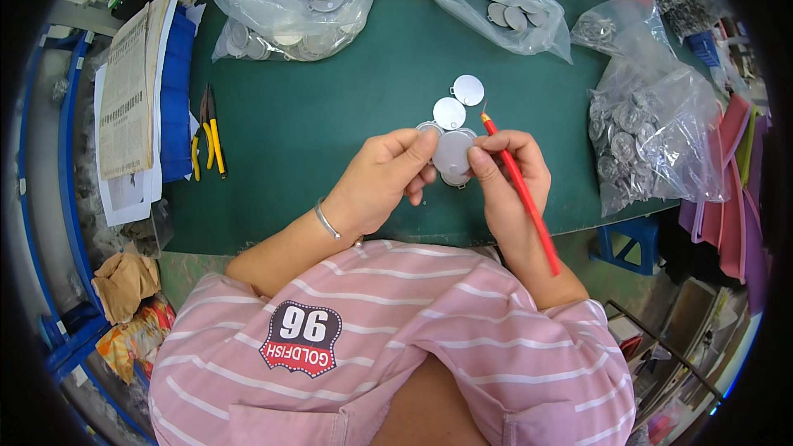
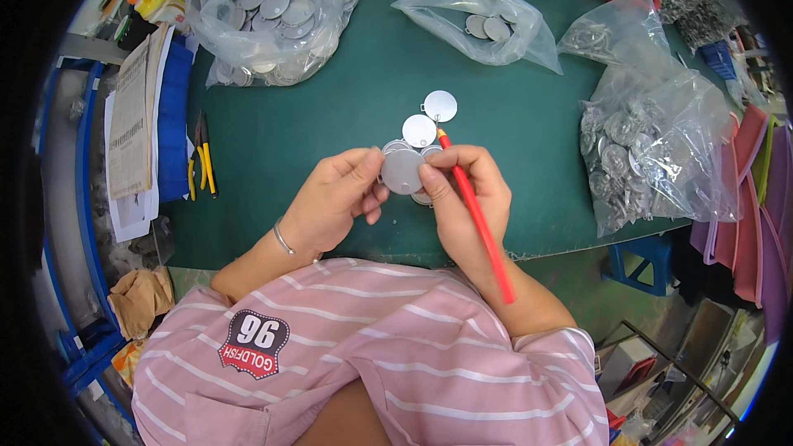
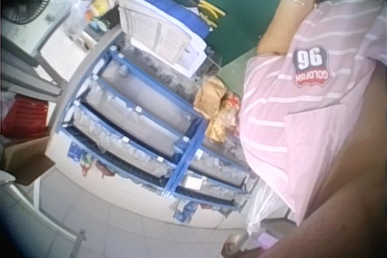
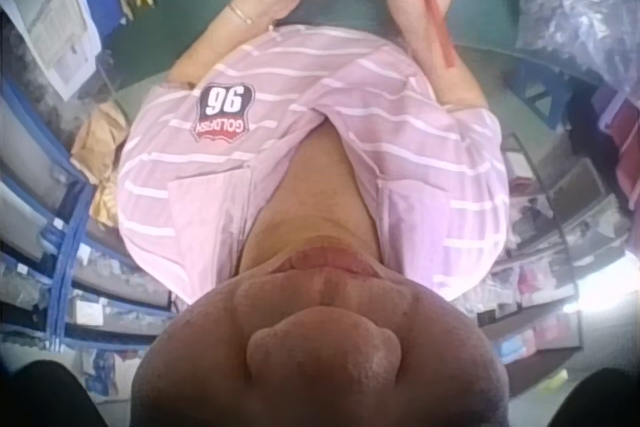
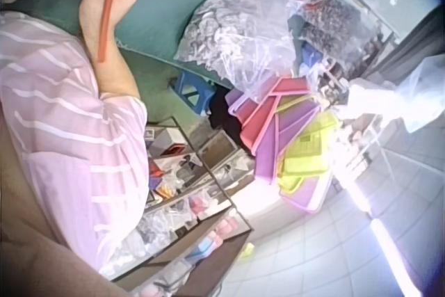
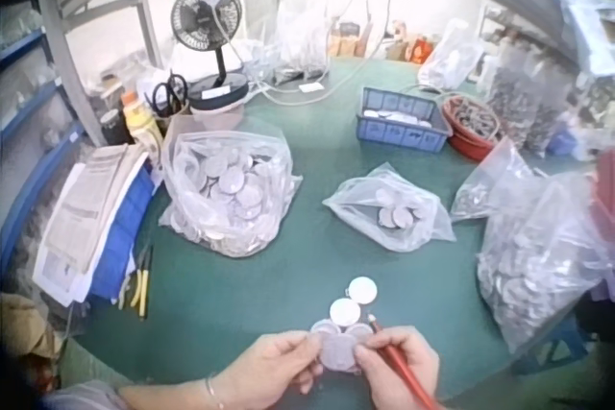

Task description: The person picks up small metal disks from a workbench and marks each one with a red pencil before stacking them, and also handles plastic bags containing these parts.

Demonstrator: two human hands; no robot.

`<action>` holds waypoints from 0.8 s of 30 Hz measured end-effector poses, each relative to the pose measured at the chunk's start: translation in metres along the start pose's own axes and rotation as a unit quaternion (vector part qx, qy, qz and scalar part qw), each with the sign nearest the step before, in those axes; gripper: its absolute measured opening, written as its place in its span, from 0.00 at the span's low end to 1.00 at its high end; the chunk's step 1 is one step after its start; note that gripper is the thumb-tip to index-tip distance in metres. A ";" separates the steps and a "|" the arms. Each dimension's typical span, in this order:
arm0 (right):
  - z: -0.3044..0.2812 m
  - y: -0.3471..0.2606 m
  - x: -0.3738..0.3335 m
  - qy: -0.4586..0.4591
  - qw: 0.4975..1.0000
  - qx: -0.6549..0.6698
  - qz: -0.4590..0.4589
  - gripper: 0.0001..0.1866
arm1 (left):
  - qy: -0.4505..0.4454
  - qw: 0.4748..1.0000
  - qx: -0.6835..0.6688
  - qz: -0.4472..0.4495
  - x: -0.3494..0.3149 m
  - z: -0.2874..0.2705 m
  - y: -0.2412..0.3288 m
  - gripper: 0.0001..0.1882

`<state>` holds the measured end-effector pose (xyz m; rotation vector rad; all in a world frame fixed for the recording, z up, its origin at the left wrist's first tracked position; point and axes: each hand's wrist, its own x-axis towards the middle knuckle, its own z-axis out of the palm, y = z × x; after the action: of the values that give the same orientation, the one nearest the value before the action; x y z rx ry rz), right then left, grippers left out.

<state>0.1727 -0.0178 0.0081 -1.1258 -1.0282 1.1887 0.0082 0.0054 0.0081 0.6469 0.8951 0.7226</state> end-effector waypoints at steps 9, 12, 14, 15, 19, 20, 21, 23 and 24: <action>-0.006 0.001 0.002 0.004 0.986 0.142 0.086 0.05 | 0.015 0.999 -0.033 0.026 -0.003 0.002 0.003 0.11; -0.003 0.000 0.001 0.012 0.988 0.138 0.073 0.05 | 0.037 0.993 -0.069 0.086 -0.001 -0.001 0.013 0.10; -0.006 -0.002 0.001 0.008 0.988 0.131 0.083 0.04 | 0.076 0.976 -0.115 0.166 0.007 -0.009 0.034 0.09; -0.008 -0.003 0.000 0.010 0.989 0.129 0.078 0.04 | 0.096 0.961 -0.160 0.206 0.015 -0.016 0.050 0.09; -0.010 -0.003 -0.001 0.012 0.989 0.133 0.063 0.04 | 0.179 0.922 -0.134 0.317 0.039 -0.028 0.091 0.10; -0.012 -0.003 -0.002 0.015 0.989 0.131 0.062 0.04 | 0.181 0.927 -0.097 0.312 0.041 -0.028 0.087 0.10; -0.015 -0.004 -0.003 0.019 0.989 0.130 0.061 0.04 | 0.168 0.945 0.039 0.277 0.043 -0.025 0.079 0.10; -0.016 -0.004 -0.003 0.029 0.990 0.123 0.059 0.04 | 0.121 0.924 0.305 0.194 0.048 -0.017 0.056 0.12; -0.017 -0.004 -0.002 0.030 0.991 0.121 0.055 0.04 | 0.089 0.868 0.437 0.220 0.052 -0.013 0.045 0.13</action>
<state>0.1901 -0.0212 0.0094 -1.0307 -0.7596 1.3209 0.0070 0.0753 0.0117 1.6554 1.2680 0.7696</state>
